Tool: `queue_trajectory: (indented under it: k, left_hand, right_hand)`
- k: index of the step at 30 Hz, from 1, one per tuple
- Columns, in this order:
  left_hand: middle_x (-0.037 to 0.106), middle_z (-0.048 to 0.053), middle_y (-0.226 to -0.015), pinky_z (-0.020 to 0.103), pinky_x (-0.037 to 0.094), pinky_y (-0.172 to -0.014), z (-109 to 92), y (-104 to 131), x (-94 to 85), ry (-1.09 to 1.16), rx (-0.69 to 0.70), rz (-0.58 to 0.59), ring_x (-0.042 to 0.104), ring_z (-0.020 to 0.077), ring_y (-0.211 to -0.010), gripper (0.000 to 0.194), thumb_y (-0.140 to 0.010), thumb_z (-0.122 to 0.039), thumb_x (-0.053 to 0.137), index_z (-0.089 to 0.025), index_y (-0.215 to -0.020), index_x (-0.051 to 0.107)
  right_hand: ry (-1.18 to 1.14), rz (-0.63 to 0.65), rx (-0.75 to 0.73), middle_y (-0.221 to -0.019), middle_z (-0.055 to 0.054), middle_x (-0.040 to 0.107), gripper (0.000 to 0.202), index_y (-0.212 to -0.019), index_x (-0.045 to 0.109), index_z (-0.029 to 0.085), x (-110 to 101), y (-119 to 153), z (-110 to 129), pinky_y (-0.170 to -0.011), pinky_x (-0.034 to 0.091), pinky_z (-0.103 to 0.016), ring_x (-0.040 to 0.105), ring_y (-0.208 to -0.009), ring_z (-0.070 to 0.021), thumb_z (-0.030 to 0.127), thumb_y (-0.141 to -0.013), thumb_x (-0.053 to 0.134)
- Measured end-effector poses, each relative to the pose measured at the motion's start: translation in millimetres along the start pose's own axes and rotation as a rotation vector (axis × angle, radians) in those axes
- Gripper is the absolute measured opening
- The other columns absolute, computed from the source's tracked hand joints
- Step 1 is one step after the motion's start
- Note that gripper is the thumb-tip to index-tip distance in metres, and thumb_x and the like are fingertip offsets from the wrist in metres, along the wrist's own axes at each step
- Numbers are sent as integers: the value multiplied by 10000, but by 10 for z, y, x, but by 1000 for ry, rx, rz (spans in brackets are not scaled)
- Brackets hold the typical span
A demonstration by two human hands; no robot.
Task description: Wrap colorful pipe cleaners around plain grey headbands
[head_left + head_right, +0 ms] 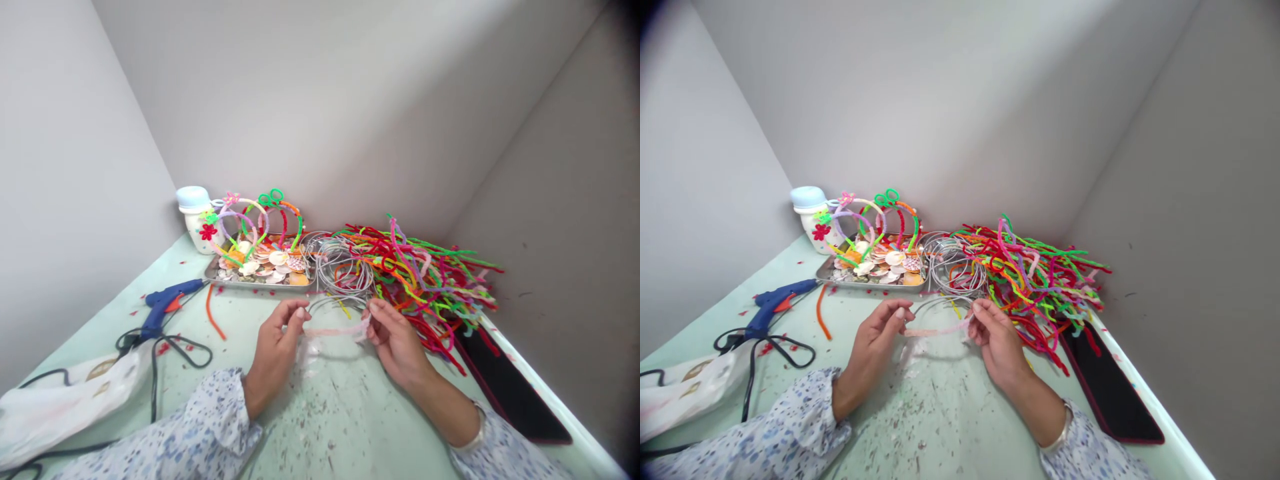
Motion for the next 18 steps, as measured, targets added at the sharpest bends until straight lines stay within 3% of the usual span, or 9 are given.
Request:
queue_trajectory:
  k: [7, 13, 18]
  left_hand:
    - [669, 34, -919, 270, 466, -773, -104, 109, 164, -29, 59, 159, 606, 161, -847, 225, -913, -313, 481, -182, -1049, 603]
    - [678, 38, -876, 288, 451, -736, -228, 189, 297, -233, 237, 252, 572, 166, -785, 175, -849, -290, 584, -196, -961, 681]
    - [674, 39, -840, 283, 463, -708, -156, 210, 353, -189, 167, 317, 587, 163, -760, 181, -857, -236, 541, -191, -956, 686]
  right_hand:
    - [-89, -28, -50, -692, 22, 581, 175, -793, 644, 204, -35, -19, 62, -559, 427, -214, 529, -635, -114, 317, -712, 751]
    - [-98, -51, -45, -717, 35, 599, 204, -815, 626, 215, -70, -22, 57, -549, 428, -218, 540, -624, -106, 321, -703, 759]
    - [-68, -54, -47, -732, 29, 591, 215, -825, 605, 218, -76, -7, 66, -497, 412, -224, 533, -600, -116, 338, -713, 744]
Point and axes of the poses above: each hand's wrist, its own y-axis away from the middle knuckle, its own x-axis out of the palm, z = x × y, the point moved 10 cm from there along -y, towards the middle knuckle
